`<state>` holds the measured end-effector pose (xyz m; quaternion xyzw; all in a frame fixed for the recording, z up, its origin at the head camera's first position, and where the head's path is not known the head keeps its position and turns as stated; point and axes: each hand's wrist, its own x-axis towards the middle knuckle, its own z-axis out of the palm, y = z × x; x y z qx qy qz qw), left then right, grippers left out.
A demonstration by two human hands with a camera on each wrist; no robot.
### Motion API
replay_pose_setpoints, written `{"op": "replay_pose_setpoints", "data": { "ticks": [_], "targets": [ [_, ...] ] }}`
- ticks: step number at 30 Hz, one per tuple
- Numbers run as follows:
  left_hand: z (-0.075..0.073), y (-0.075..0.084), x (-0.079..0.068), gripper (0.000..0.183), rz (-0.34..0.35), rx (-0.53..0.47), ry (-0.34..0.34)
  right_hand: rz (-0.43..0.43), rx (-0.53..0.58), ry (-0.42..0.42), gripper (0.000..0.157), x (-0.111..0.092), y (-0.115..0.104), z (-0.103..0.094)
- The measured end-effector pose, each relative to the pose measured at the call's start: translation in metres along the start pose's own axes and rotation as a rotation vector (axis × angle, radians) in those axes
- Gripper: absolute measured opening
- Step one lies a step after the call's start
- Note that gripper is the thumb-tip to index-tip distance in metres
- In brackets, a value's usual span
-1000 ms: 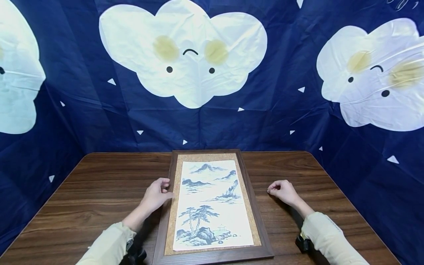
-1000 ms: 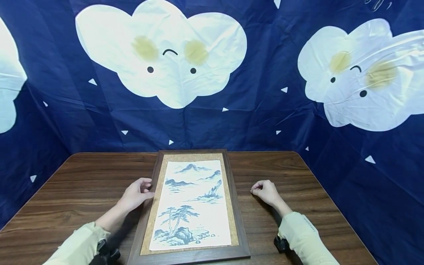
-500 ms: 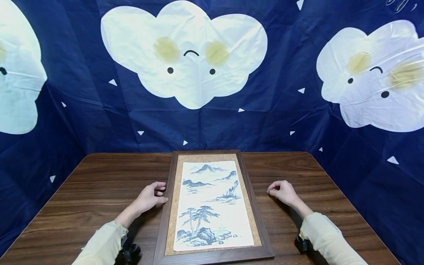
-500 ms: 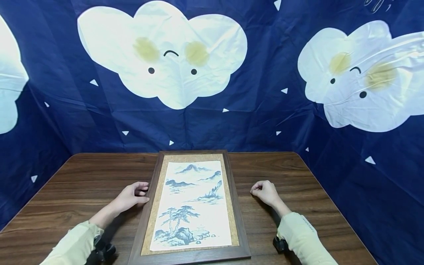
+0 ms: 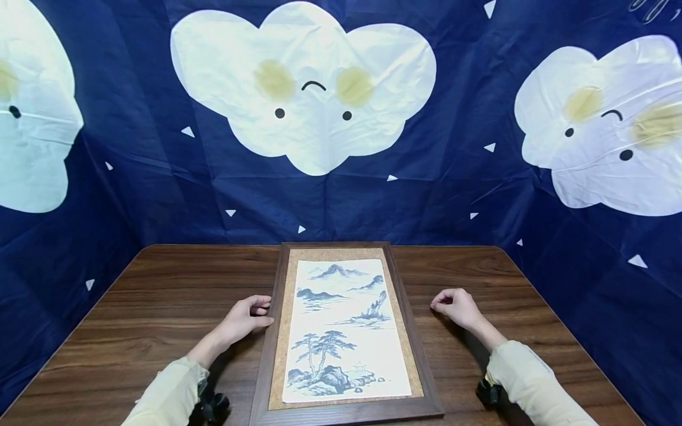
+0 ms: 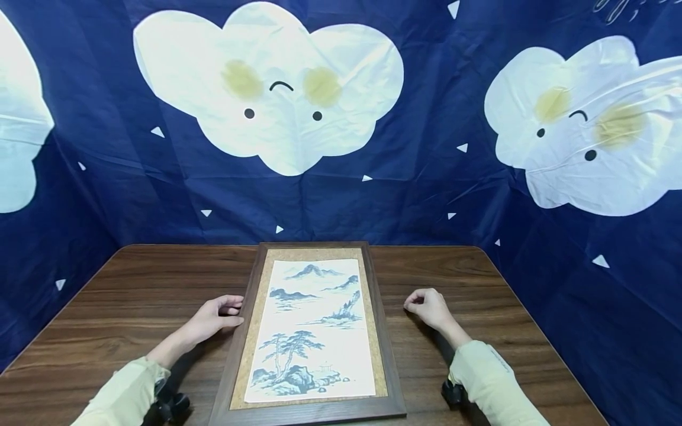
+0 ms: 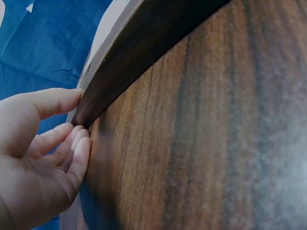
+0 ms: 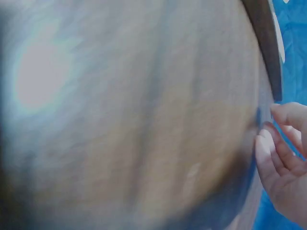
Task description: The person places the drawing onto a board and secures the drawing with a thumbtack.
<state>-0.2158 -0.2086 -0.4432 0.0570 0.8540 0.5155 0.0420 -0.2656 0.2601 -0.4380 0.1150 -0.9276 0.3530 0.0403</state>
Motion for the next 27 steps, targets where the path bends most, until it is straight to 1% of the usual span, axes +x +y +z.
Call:
{"op": "replay_pose_setpoints", "data": {
  "ticks": [4, 5, 9, 16, 21, 23, 25, 27],
  "targets": [
    [0.000, 0.000, -0.001, 0.051, -0.012, -0.001, 0.006, -0.013, 0.063, -0.050, 0.004, 0.008, -0.013, 0.002],
    [0.000, 0.000, -0.001, 0.052, -0.012, 0.003, 0.005, -0.031, 0.079, -0.061, 0.004, 0.010, -0.017, 0.002],
    [0.001, 0.000, -0.001, 0.052, -0.016, -0.001, 0.010, -0.048, 0.150, -0.101, 0.005, 0.021, -0.033, 0.008],
    [0.002, -0.001, -0.001, 0.051, -0.015, 0.000, 0.021, -0.098, 0.199, -0.153, 0.007, 0.036, -0.055, 0.019],
    [0.003, -0.001, -0.001, 0.051, -0.015, 0.002, 0.031, -0.140, 0.198, -0.184, 0.007, 0.043, -0.068, 0.029],
    [0.003, -0.001, -0.002, 0.050, -0.021, 0.002, 0.034, -0.155, 0.215, -0.195, 0.006, 0.045, -0.073, 0.032],
    [0.003, 0.000, -0.002, 0.050, -0.024, 0.003, 0.034, -0.161, 0.254, -0.214, 0.008, 0.047, -0.078, 0.035],
    [0.004, 0.000, -0.002, 0.050, -0.024, 0.003, 0.035, -0.168, 0.271, -0.231, 0.011, 0.050, -0.083, 0.038]
  ]
}}
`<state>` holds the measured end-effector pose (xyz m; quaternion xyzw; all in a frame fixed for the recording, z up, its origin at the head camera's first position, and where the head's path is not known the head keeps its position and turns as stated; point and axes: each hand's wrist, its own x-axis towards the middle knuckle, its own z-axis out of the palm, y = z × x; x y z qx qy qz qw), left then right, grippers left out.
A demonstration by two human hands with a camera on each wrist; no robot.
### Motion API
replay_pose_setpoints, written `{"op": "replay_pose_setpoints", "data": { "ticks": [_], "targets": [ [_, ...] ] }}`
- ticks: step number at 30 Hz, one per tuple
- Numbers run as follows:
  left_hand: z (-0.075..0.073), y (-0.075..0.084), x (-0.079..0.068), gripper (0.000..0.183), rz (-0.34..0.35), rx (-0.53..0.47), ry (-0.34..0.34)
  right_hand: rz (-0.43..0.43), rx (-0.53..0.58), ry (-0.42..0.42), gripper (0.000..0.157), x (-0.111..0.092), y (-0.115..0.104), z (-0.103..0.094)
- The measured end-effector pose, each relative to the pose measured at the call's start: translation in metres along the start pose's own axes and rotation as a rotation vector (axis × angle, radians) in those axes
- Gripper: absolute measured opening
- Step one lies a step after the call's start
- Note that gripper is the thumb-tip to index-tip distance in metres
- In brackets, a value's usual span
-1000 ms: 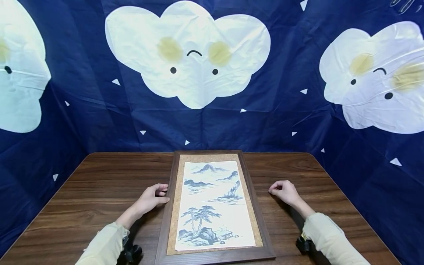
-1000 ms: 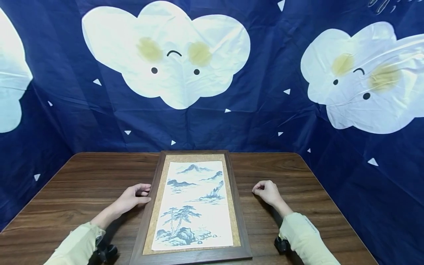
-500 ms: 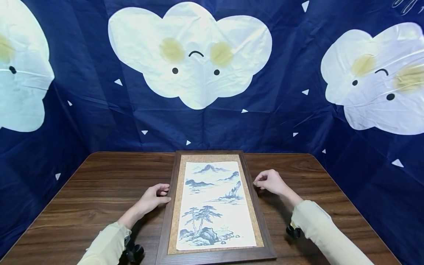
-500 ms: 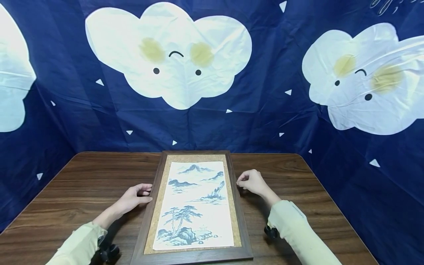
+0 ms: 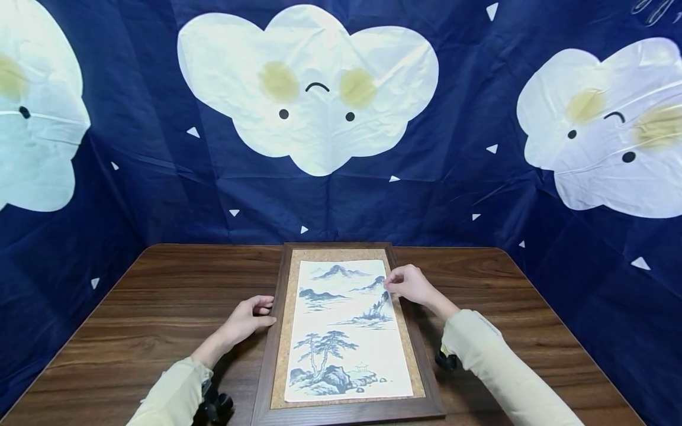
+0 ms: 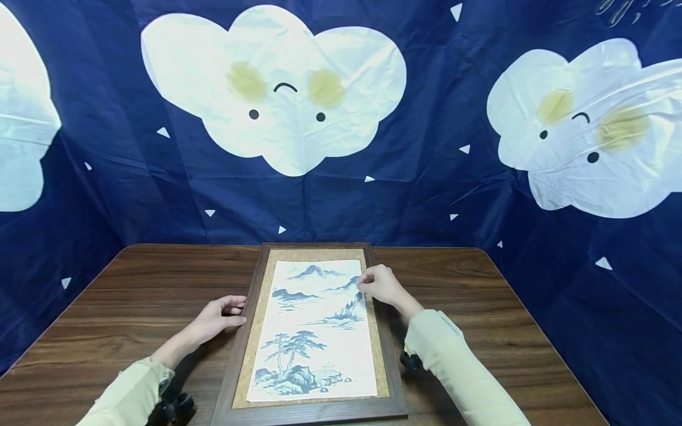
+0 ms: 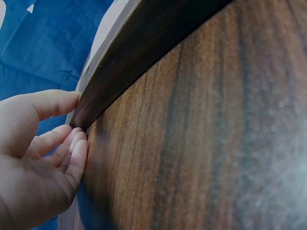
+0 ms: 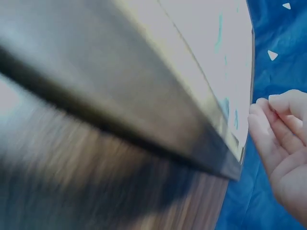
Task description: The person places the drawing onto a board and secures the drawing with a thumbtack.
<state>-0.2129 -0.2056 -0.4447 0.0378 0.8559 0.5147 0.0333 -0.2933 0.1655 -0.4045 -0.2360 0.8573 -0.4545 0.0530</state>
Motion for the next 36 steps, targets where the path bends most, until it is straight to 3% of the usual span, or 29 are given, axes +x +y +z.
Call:
{"op": "replay_pose_setpoints", "data": {
  "ticks": [7, 15, 27, 36],
  "targets": [
    [0.002, -0.003, 0.002, 0.051, 0.012, -0.003, 0.010, 0.043, -0.017, -0.008, 0.017, 0.013, -0.011, 0.011],
    [0.001, -0.004, 0.003, 0.051, 0.012, -0.006, 0.010, 0.062, -0.009, 0.054, 0.009, 0.032, -0.015, 0.020],
    [0.002, -0.003, 0.002, 0.052, -0.008, -0.017, 0.009, 0.196, 0.001, 0.060, 0.014, 0.057, -0.005, 0.023],
    [0.001, -0.005, 0.001, 0.052, 0.002, -0.025, 0.016, 0.190, -0.026, 0.112, 0.012, 0.082, -0.001, 0.037]
  ]
}}
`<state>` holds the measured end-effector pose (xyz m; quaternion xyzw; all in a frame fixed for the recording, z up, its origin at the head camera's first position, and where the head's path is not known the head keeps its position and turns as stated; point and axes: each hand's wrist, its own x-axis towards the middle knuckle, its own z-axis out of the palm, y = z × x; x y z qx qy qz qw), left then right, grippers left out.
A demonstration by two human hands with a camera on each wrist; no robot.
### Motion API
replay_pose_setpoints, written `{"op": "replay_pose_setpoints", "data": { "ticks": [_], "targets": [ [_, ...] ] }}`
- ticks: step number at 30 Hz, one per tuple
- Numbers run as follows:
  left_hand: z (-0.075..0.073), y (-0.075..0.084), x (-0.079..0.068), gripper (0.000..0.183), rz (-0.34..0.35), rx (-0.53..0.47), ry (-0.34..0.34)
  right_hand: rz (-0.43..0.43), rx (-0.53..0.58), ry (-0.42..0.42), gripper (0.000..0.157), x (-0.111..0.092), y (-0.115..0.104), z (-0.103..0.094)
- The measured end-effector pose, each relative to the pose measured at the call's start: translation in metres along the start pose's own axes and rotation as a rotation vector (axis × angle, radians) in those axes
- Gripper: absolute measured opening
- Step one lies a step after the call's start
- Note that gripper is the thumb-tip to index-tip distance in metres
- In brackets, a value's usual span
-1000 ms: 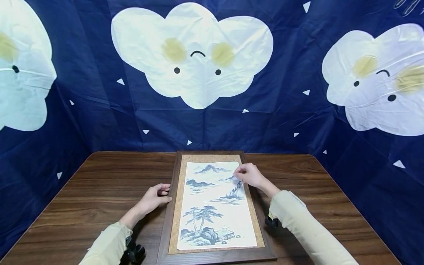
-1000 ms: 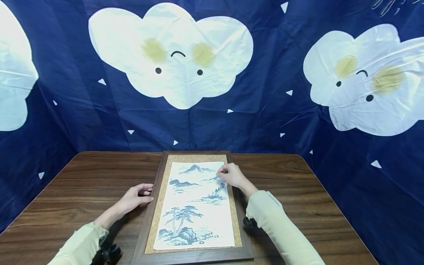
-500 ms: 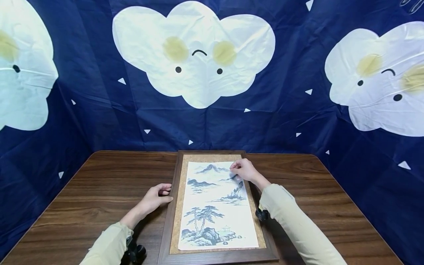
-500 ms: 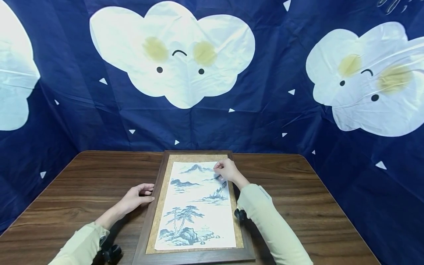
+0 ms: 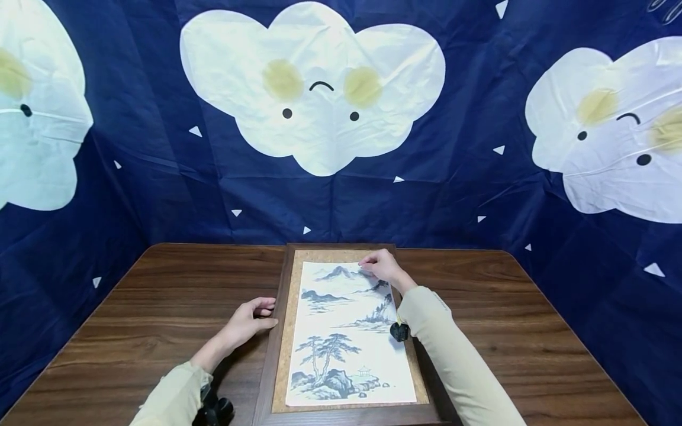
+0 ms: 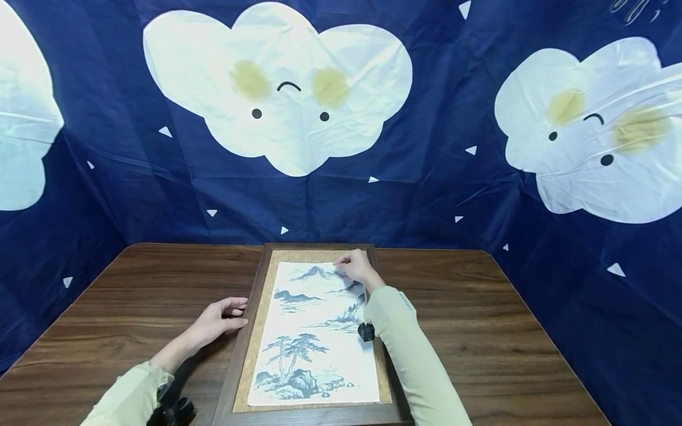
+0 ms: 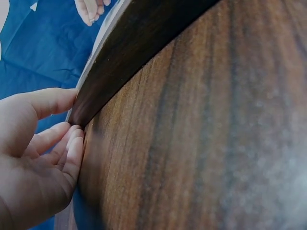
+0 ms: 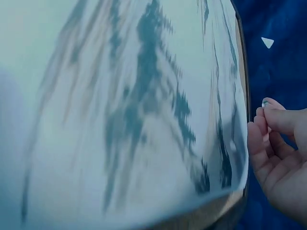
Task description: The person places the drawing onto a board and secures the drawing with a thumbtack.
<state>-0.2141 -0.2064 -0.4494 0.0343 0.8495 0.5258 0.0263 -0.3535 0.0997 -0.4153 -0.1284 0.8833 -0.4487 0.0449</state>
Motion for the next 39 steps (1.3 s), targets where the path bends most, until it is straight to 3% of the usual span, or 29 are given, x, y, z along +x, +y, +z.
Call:
{"op": "replay_pose_setpoints", "data": {
  "ticks": [8, 14, 17, 18, 19, 22, 24, 25, 26, 27, 28, 34, 35, 39],
  "targets": [
    [-0.001, 0.002, 0.000, 0.050, 0.015, -0.025, 0.000, 0.024, 0.003, 0.001, 0.006, 0.012, -0.002, 0.019],
    [0.001, 0.002, -0.002, 0.049, 0.013, -0.037, -0.002, 0.063, -0.013, 0.020, 0.006, 0.014, -0.001, 0.024],
    [0.002, 0.003, -0.002, 0.049, 0.010, -0.035, 0.002, 0.040, -0.052, 0.015, 0.008, 0.014, -0.003, 0.025],
    [0.002, 0.003, -0.002, 0.049, 0.008, -0.033, 0.004, 0.015, -0.075, 0.021, 0.009, 0.027, 0.014, 0.031],
    [0.002, 0.003, -0.002, 0.049, 0.006, -0.031, 0.007, -0.019, -0.096, 0.020, 0.011, 0.029, 0.015, 0.032],
    [0.001, 0.004, -0.002, 0.049, 0.002, -0.025, 0.010, -0.145, -0.135, 0.032, 0.013, 0.079, 0.080, 0.050],
    [0.002, 0.004, -0.001, 0.049, 0.003, -0.023, 0.008, -0.180, -0.148, 0.034, 0.014, 0.112, 0.123, 0.063],
    [0.002, 0.003, -0.001, 0.048, 0.004, -0.022, 0.009, -0.179, -0.143, 0.025, 0.014, 0.115, 0.125, 0.064],
    [0.002, 0.003, -0.001, 0.048, 0.003, -0.023, 0.010, -0.175, -0.149, 0.027, 0.014, 0.129, 0.144, 0.070],
    [0.003, 0.003, -0.001, 0.048, 0.003, -0.024, 0.010, -0.166, -0.166, 0.031, 0.014, 0.130, 0.143, 0.070],
    [0.003, 0.002, -0.001, 0.048, 0.002, -0.024, 0.012, -0.138, -0.195, 0.030, 0.013, 0.113, 0.122, 0.064],
    [0.004, 0.002, -0.002, 0.049, 0.004, -0.024, 0.016, -0.179, -0.201, 0.058, 0.014, 0.096, 0.099, 0.057],
    [0.004, 0.003, -0.002, 0.049, 0.006, -0.024, 0.015, -0.176, -0.198, 0.049, 0.014, 0.106, 0.110, 0.061],
    [0.003, 0.002, -0.002, 0.049, 0.015, -0.027, 0.016, -0.155, -0.216, 0.095, 0.015, 0.108, 0.109, 0.063]
  ]
}}
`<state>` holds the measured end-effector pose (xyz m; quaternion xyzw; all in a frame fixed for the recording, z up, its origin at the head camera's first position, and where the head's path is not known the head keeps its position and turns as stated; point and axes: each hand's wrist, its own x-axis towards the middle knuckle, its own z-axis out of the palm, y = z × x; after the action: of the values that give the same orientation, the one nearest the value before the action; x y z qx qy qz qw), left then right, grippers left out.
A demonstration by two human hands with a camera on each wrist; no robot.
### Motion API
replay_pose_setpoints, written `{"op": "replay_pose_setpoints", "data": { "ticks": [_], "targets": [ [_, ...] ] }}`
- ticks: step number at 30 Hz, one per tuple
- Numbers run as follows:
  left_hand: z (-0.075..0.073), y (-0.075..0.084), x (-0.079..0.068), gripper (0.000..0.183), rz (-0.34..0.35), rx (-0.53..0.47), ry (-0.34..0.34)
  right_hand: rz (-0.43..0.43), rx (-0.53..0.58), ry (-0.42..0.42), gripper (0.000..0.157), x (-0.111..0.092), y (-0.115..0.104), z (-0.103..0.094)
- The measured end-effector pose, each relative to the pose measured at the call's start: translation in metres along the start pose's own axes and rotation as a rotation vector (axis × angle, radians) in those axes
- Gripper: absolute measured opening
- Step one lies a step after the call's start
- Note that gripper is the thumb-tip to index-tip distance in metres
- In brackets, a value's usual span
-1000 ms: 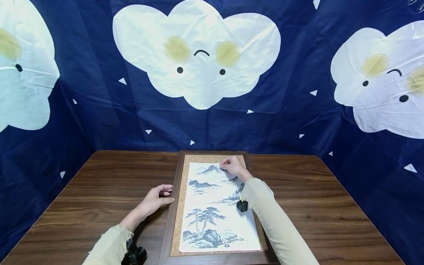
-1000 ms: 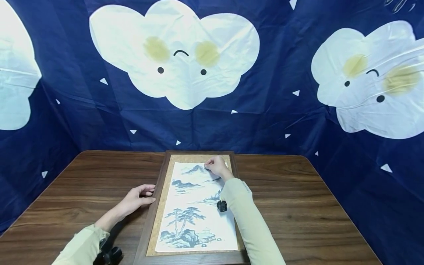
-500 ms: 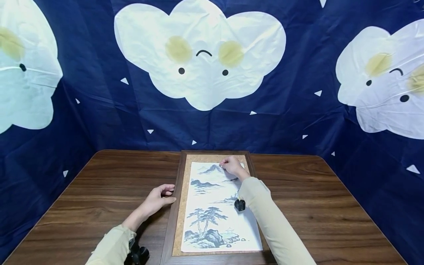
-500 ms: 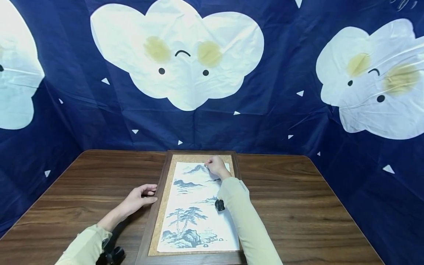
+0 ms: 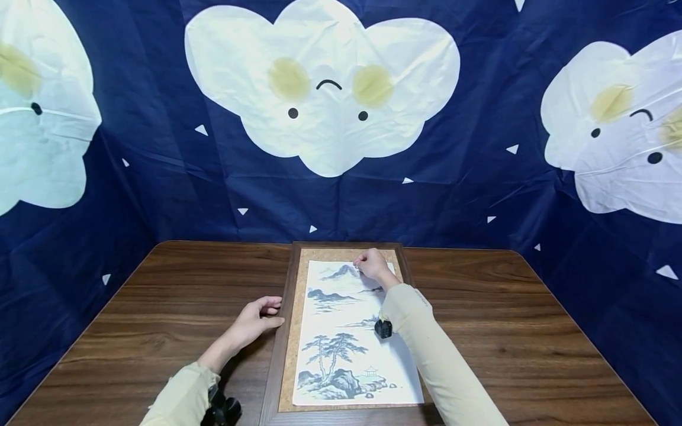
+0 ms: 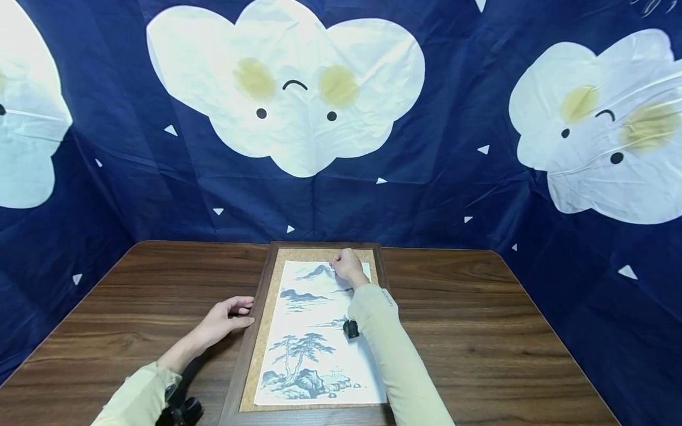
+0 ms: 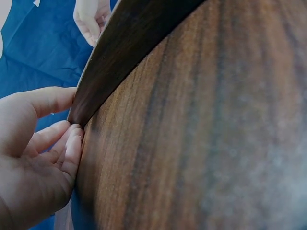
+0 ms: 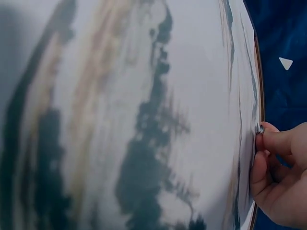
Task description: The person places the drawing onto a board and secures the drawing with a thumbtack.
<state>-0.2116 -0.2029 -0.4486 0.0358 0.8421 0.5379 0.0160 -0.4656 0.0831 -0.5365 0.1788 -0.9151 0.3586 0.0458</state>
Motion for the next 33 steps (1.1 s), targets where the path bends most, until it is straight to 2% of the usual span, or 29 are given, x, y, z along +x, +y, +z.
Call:
{"op": "replay_pose_setpoints", "data": {
  "ticks": [3, 5, 7, 8, 11, 13, 14, 17, 18, 19, 22, 26, 30, 33],
  "targets": [
    [0.000, -0.002, 0.000, 0.048, 0.005, 0.000, 0.003, 0.038, 0.010, 0.036, 0.015, 0.002, 0.003, 0.005],
    [0.000, -0.002, 0.000, 0.048, 0.006, -0.001, 0.003, 0.081, 0.017, 0.041, 0.013, -0.001, 0.000, 0.005],
    [0.000, -0.003, 0.001, 0.048, 0.006, -0.001, 0.005, 0.079, 0.036, 0.048, 0.012, -0.003, -0.001, 0.003],
    [0.000, -0.003, 0.000, 0.048, 0.006, -0.002, 0.004, 0.110, 0.044, 0.028, 0.010, -0.005, -0.007, 0.000],
    [0.000, -0.003, 0.000, 0.048, 0.010, 0.002, 0.006, 0.098, 0.114, 0.027, 0.011, -0.007, -0.008, -0.005],
    [-0.001, -0.003, -0.001, 0.048, 0.012, 0.005, 0.009, 0.108, 0.111, 0.047, 0.010, -0.007, -0.010, -0.004],
    [-0.002, -0.003, -0.001, 0.048, 0.014, 0.007, 0.010, 0.142, 0.101, 0.044, 0.009, -0.008, -0.015, -0.005],
    [-0.002, -0.003, -0.001, 0.048, 0.015, 0.009, 0.011, 0.169, 0.079, 0.065, 0.008, -0.004, -0.010, 0.000],
    [-0.002, -0.002, -0.002, 0.048, 0.014, 0.008, 0.011, 0.130, 0.071, 0.096, 0.008, -0.003, -0.005, 0.003],
    [-0.002, -0.002, -0.002, 0.048, 0.012, 0.006, 0.010, 0.126, 0.065, 0.106, 0.008, -0.005, -0.007, 0.002],
    [-0.001, -0.003, -0.001, 0.048, 0.009, 0.003, 0.009, 0.154, 0.061, 0.124, 0.010, -0.023, -0.040, -0.017],
    [0.000, -0.003, 0.000, 0.048, 0.006, 0.000, 0.013, 0.276, 0.053, 0.103, 0.011, -0.054, -0.102, -0.049],
    [0.000, -0.003, -0.001, 0.047, 0.000, 0.002, 0.015, 0.278, 0.029, 0.121, 0.010, -0.066, -0.119, -0.055],
    [0.000, -0.002, -0.001, 0.047, 0.002, 0.009, 0.014, 0.271, 0.012, 0.122, 0.010, -0.068, -0.123, -0.055]
  ]
}}
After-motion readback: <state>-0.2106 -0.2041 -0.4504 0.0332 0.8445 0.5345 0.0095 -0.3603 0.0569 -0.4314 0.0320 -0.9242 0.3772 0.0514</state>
